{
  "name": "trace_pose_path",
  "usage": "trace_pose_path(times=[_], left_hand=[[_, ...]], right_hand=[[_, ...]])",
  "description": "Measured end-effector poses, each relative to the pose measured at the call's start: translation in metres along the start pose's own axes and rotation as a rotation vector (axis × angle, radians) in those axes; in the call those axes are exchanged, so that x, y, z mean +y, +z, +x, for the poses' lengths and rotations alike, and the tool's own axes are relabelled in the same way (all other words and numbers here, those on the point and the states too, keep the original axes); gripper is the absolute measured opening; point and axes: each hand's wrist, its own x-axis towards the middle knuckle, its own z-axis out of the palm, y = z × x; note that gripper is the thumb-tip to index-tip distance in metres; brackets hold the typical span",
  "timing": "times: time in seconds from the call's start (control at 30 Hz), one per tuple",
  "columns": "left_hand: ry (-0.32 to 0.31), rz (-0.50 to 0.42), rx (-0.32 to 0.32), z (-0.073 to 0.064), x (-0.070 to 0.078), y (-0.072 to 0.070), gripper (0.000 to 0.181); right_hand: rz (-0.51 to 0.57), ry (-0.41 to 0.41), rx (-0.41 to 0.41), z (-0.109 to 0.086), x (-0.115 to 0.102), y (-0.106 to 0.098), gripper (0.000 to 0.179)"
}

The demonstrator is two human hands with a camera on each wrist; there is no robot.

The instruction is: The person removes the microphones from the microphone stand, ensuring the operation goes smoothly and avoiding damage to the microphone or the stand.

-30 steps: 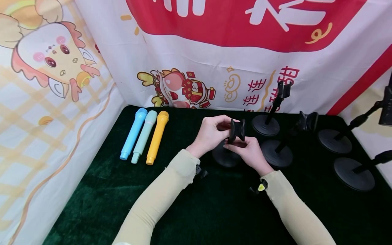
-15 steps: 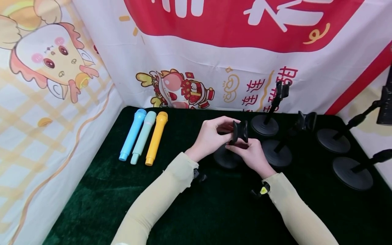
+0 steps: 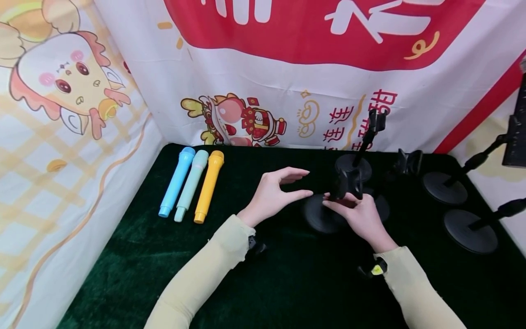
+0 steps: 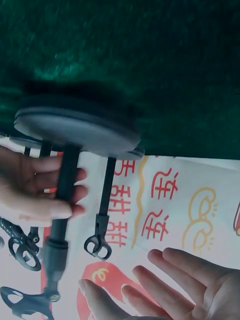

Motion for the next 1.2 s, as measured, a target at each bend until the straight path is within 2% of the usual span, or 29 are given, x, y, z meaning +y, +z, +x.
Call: trace_pose_path(times=[0.17, 0.27, 0.47, 0.67, 0.8, 1.0, 1.2], left_hand=[[-0.034, 0.013, -0.031, -0.004, -0.005, 0.0, 0.041], [-0.05, 0.011, -0.035, -0.005, -0.007, 0.001, 0.045], [-0.063, 0.0, -0.042, -0.007, -0.01, 0.0, 0.048], [-0.078, 0.02, -0.046, -0.009, -0.013, -0.002, 0.051], [-0.081, 0.021, -0.055, -0.009, -0.013, -0.002, 0.053], [-0.088, 0.021, -0.065, -0.009, -0.014, -0.001, 0.055], [-0.088, 0.019, -0.074, -0.011, -0.013, 0.0, 0.053]], right_hand=[[-0.046, -0.048, 0.05, -0.014, -0.002, -0.018, 0.028], [-0.034, -0.064, 0.054, -0.022, -0.003, -0.031, 0.024], [-0.105, 0.001, 0.099, -0.042, -0.003, -0.06, 0.022], [-0.2, -0.065, 0.187, -0.056, 0.009, -0.096, 0.011], [-0.241, -0.044, 0.251, -0.063, 0.015, -0.118, 0.011], [-0.25, 0.023, 0.338, -0.064, 0.025, -0.14, 0.018], [-0.155, 0.06, 0.396, -0.05, 0.033, -0.152, 0.026]])
